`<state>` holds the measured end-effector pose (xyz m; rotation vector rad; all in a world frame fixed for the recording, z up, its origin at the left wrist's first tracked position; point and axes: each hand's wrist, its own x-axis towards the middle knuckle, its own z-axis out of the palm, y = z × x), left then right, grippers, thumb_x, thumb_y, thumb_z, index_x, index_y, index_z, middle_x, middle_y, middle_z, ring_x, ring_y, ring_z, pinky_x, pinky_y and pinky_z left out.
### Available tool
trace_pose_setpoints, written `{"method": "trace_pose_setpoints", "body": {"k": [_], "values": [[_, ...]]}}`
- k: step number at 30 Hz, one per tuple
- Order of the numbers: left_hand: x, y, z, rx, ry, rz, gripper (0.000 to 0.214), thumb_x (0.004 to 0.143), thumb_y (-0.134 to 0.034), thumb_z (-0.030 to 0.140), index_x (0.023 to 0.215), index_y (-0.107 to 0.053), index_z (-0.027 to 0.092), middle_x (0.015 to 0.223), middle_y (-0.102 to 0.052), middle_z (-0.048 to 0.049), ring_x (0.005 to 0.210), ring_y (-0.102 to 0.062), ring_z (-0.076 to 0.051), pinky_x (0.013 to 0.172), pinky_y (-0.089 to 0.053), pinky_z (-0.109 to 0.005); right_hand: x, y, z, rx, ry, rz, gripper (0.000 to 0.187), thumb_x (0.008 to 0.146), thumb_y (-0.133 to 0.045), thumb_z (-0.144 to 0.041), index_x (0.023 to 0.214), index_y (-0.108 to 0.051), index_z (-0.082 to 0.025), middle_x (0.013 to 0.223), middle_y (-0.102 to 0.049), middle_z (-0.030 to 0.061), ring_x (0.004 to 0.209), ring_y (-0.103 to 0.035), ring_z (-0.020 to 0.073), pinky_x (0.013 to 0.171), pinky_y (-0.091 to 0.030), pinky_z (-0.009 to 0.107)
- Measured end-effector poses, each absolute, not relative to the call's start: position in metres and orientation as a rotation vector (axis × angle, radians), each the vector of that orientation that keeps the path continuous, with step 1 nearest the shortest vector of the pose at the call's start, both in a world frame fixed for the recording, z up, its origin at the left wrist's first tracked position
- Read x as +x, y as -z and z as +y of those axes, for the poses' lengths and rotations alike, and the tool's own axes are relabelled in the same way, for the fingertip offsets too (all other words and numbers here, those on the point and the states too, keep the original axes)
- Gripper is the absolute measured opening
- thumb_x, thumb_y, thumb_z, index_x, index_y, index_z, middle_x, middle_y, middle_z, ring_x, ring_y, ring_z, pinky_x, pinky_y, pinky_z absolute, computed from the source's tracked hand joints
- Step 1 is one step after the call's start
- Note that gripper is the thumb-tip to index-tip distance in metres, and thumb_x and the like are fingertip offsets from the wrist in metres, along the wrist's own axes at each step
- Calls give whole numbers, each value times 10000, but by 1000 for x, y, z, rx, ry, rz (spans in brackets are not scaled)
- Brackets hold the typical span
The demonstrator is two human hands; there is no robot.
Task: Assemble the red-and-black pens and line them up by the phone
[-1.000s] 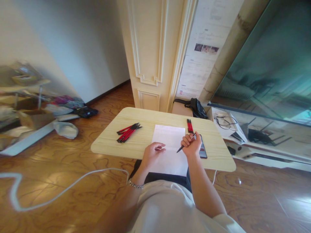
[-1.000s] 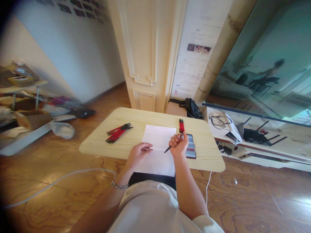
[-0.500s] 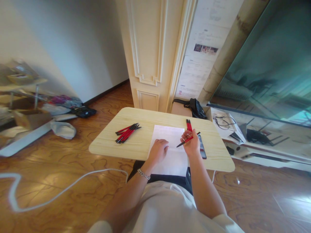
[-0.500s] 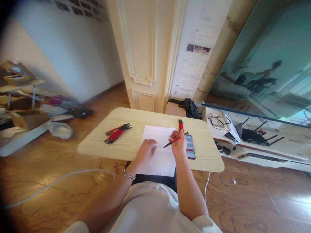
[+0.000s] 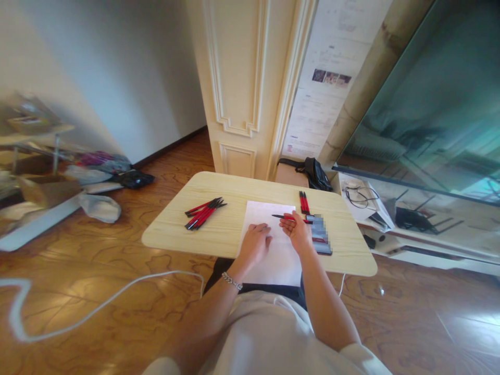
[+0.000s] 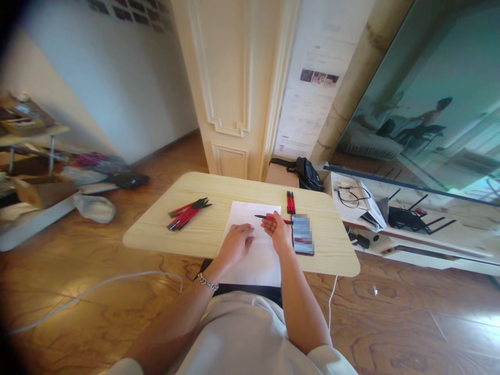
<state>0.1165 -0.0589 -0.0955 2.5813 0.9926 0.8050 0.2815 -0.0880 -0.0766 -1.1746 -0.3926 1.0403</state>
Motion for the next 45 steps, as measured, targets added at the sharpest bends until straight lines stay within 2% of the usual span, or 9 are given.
{"method": "trace_pose_setpoints", "body": {"k": [3, 9, 16, 35, 45], "values": [[116, 96, -59, 2599, -779, 1004, 279, 846, -524, 195, 1099, -636, 160, 1173, -602, -100, 1028, -512, -251, 937, -379, -395, 278, 87, -84, -1314, -767, -532, 301, 592, -749, -376, 773, -622, -172, 600, -636, 9, 512, -562, 135, 456, -394, 222], [116, 96, -58, 2592, -760, 1020, 293, 847, -523, 210, 1115, -635, 166, 1183, -599, -95, 1024, -506, -254, 938, -385, -391, 278, 99, -80, -1545, -634, -757, 228, 689, -610, -371, 726, -654, -150, 601, -641, 30, 533, -572, 155, 483, -407, 247], [116, 100, -57, 2576, -773, 1011, 292, 852, -518, 212, 1111, -641, 157, 1178, -604, -92, 1028, -493, -259, 928, -394, -388, 277, 98, -81, -1720, -460, -934, 175, 681, -577, -311, 657, -657, -157, 598, -651, 29, 573, -603, 175, 542, -428, 261], [118, 97, -58, 2563, -797, 1012, 274, 851, -525, 210, 1094, -643, 167, 1145, -615, -88, 1007, -496, -251, 914, -399, -381, 277, 103, -77, -1830, -426, -985, 191, 676, -522, -305, 660, -645, -159, 566, -640, 25, 570, -592, 177, 547, -407, 258], [117, 94, -59, 2546, -760, 1027, 285, 846, -523, 197, 1103, -644, 172, 1158, -612, -90, 1021, -502, -253, 924, -400, -392, 277, 103, -78, -1777, -460, -928, 163, 657, -573, -308, 663, -644, -161, 553, -618, 7, 560, -573, 163, 536, -402, 255]]}}
